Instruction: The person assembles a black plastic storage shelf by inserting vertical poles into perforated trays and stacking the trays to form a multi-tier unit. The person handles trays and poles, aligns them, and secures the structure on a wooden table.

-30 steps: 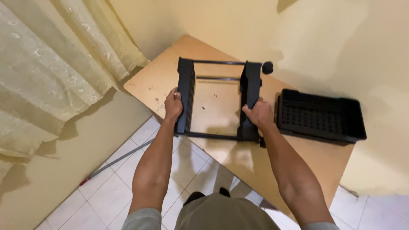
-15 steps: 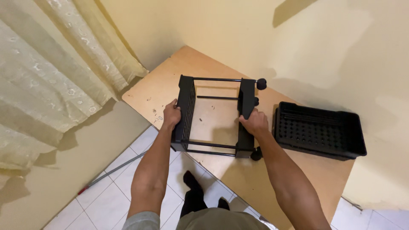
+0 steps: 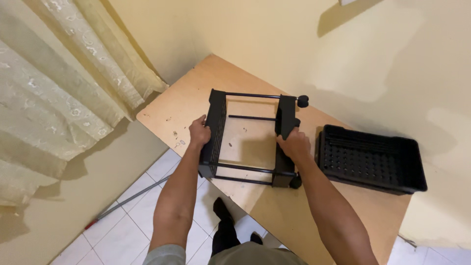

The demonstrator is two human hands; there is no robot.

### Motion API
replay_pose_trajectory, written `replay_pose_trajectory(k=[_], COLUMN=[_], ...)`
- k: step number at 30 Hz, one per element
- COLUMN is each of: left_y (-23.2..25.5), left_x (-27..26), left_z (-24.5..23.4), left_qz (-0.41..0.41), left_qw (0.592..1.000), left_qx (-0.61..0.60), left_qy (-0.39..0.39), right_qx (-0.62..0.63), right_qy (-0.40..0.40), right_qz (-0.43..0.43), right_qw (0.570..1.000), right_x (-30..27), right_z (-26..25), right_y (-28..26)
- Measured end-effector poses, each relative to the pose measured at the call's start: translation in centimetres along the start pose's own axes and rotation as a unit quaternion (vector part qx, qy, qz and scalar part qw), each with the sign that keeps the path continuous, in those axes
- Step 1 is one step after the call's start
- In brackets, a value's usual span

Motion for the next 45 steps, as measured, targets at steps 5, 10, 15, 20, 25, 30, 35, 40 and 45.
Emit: replay_pose_trajectory(k=[5, 10, 15, 20, 25, 30, 35, 40, 45], left_y=[-0.3, 0.5, 0.2, -3.1, -4.3, -4.4, -3.4, -1.3, -1.0], left_x=[0.3, -1.0, -4.3, -7.7, -8.6, -9.0, -9.7, -10.3, -10.6], left_z=[0.2, -1.0, -2.3, -3.0, -2.7, -2.5, -2.9, -3.6, -4.3], left_qz=[0.018, -0.027, -0.033, -0.076, -0.082, -0.078, -0.106, -0.116, -0.142], left_qw=[0.999, 0.999, 0.992, 0.991, 0.995, 0.994, 0.992, 0.989, 0.985], left_qx=[-0.035, 0.026, 0.097, 0.093, 0.063, 0.076, 0.072, 0.086, 0.087], left_qy=[-0.003, -0.036, -0.076, -0.062, -0.016, 0.026, 0.025, 0.031, 0.039], right_qx=[-0.026, -0.107, 0.104, 0.134, 0.197, 0.147, 0.111, 0.074, 0.028], right_qy=[0.125, 0.187, -0.142, -0.239, -0.198, -0.150, -0.160, -0.168, -0.170], right_qz=[-0.084, -0.244, -0.378, -0.463, -0.493, -0.480, -0.470, -0.461, -0.440], right_qw=[0.988, 0.946, 0.909, 0.843, 0.824, 0.852, 0.861, 0.868, 0.881], right_x=[-1.3, -3.5, -6.1, -10.6, -12.5, -12.8, -13.7, -13.1, -13.3], right_z=[-3.0, -3.6, 2.4, 5.9, 6.3, 7.5, 8.4, 8.6, 8.7], right_y=[-2.7, -10.2, -18.2, -23.8, -25.3, -25.0, -24.5, -24.5, -24.6])
Point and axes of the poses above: each hand's wrist, its own x-axis towards the middle knuckle, its own z-axis out of the palm, y = z × x, the point moved 9 cm from there along x, towards the middle knuckle, and after that the axes turned 2 degrees about -y, right-handed, at the moved point
